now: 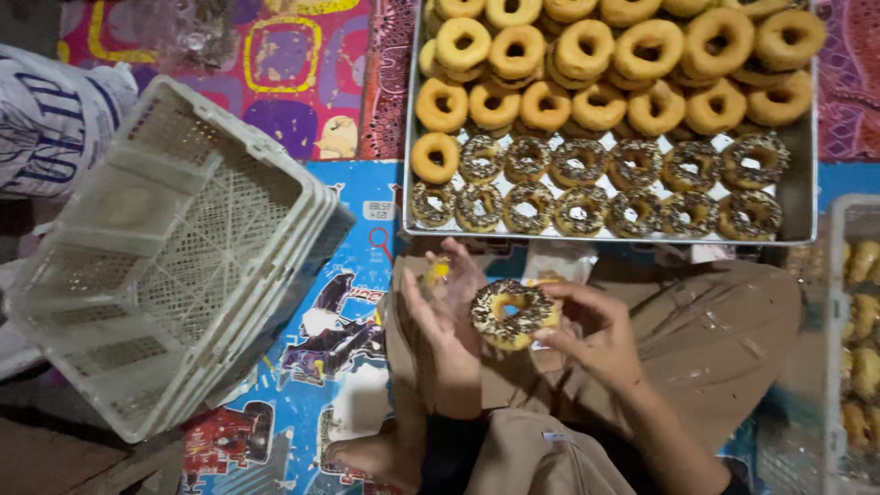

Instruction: The person sits on the floor and repeatedly picks donuts from a metal tray, places them into small clear plastic bags, and sets the filled bags into a white plastic crate. The tray contains plain and sprinkled donuts.

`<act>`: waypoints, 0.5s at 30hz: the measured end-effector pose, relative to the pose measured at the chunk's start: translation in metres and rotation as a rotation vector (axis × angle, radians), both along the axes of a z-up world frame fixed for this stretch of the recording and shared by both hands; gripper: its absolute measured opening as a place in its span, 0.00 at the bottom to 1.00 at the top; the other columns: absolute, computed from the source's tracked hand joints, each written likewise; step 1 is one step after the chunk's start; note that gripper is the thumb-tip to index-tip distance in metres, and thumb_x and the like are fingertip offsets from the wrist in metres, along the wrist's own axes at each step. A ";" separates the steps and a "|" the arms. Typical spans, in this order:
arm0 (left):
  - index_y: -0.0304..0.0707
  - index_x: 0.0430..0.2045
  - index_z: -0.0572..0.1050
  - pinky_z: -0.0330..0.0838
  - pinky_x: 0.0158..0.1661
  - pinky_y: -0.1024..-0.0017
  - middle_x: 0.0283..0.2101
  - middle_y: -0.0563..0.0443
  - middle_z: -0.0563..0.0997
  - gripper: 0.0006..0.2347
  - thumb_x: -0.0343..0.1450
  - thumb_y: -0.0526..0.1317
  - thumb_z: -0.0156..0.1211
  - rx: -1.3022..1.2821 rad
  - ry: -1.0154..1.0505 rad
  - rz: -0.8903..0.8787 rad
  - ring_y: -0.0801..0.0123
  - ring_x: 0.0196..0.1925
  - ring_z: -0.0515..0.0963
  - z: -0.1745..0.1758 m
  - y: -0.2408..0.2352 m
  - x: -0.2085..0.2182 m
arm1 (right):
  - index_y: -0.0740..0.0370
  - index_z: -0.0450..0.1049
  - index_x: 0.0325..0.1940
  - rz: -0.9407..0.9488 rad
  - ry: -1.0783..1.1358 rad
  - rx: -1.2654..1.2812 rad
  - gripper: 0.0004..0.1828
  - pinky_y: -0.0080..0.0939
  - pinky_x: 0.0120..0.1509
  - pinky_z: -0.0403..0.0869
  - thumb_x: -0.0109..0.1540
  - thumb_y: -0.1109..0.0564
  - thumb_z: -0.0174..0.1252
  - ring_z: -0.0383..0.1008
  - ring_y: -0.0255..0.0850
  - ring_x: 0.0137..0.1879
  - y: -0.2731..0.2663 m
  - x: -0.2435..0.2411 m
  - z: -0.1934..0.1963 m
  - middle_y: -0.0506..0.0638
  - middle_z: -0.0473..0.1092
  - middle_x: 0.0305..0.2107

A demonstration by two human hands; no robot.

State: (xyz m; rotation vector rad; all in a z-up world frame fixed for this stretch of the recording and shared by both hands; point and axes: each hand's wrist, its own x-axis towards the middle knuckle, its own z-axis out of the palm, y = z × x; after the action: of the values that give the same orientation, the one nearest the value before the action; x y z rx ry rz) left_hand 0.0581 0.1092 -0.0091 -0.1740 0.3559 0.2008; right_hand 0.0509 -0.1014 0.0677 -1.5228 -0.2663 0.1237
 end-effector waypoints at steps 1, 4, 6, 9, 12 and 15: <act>0.35 0.48 0.73 0.68 0.61 0.51 0.56 0.29 0.74 0.17 0.75 0.50 0.54 -0.009 0.098 0.030 0.46 0.59 0.75 0.007 -0.020 -0.001 | 0.69 0.76 0.55 -0.065 0.003 -0.058 0.26 0.39 0.57 0.75 0.54 0.58 0.73 0.75 0.36 0.52 -0.001 -0.013 -0.001 0.51 0.75 0.50; 0.36 0.55 0.67 0.68 0.69 0.49 0.61 0.39 0.70 0.16 0.79 0.48 0.56 0.149 -0.023 0.026 0.51 0.66 0.72 0.034 -0.067 -0.003 | 0.66 0.79 0.52 -0.150 -0.069 -0.298 0.24 0.40 0.46 0.75 0.53 0.57 0.74 0.76 0.37 0.42 0.005 -0.013 0.010 0.51 0.77 0.40; 0.42 0.63 0.64 0.68 0.67 0.52 0.64 0.40 0.70 0.22 0.75 0.49 0.56 0.199 -0.092 -0.005 0.51 0.66 0.72 0.052 -0.079 -0.002 | 0.63 0.80 0.49 -0.149 -0.213 -0.517 0.23 0.43 0.42 0.75 0.52 0.54 0.75 0.77 0.42 0.40 0.011 -0.001 0.025 0.51 0.78 0.36; 0.44 0.71 0.59 0.68 0.66 0.55 0.66 0.38 0.71 0.28 0.75 0.48 0.56 0.186 -0.149 -0.023 0.50 0.65 0.73 0.065 -0.078 -0.008 | 0.58 0.81 0.44 -0.118 -0.448 -0.763 0.20 0.46 0.42 0.75 0.52 0.49 0.75 0.79 0.48 0.41 0.013 0.008 0.040 0.51 0.77 0.37; 0.43 0.74 0.57 0.68 0.67 0.55 0.64 0.36 0.72 0.28 0.77 0.44 0.57 0.212 -0.299 -0.070 0.50 0.64 0.75 0.060 -0.068 -0.003 | 0.56 0.80 0.46 -0.171 -0.651 -0.681 0.18 0.47 0.45 0.75 0.57 0.47 0.73 0.77 0.48 0.45 0.005 0.015 0.041 0.51 0.75 0.40; 0.43 0.73 0.57 0.70 0.64 0.55 0.61 0.36 0.73 0.28 0.76 0.42 0.58 0.193 -0.357 -0.220 0.50 0.62 0.75 0.040 -0.069 0.000 | 0.51 0.80 0.45 -0.238 -1.048 -0.557 0.12 0.49 0.51 0.75 0.59 0.50 0.69 0.76 0.45 0.52 -0.013 0.014 0.031 0.49 0.74 0.45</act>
State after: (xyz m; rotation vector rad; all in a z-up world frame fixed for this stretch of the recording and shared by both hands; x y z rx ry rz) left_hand 0.0578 0.0407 0.0310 0.0219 -0.0021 -0.0160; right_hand 0.0646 -0.1139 0.0985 -2.0500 -0.9282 -0.8810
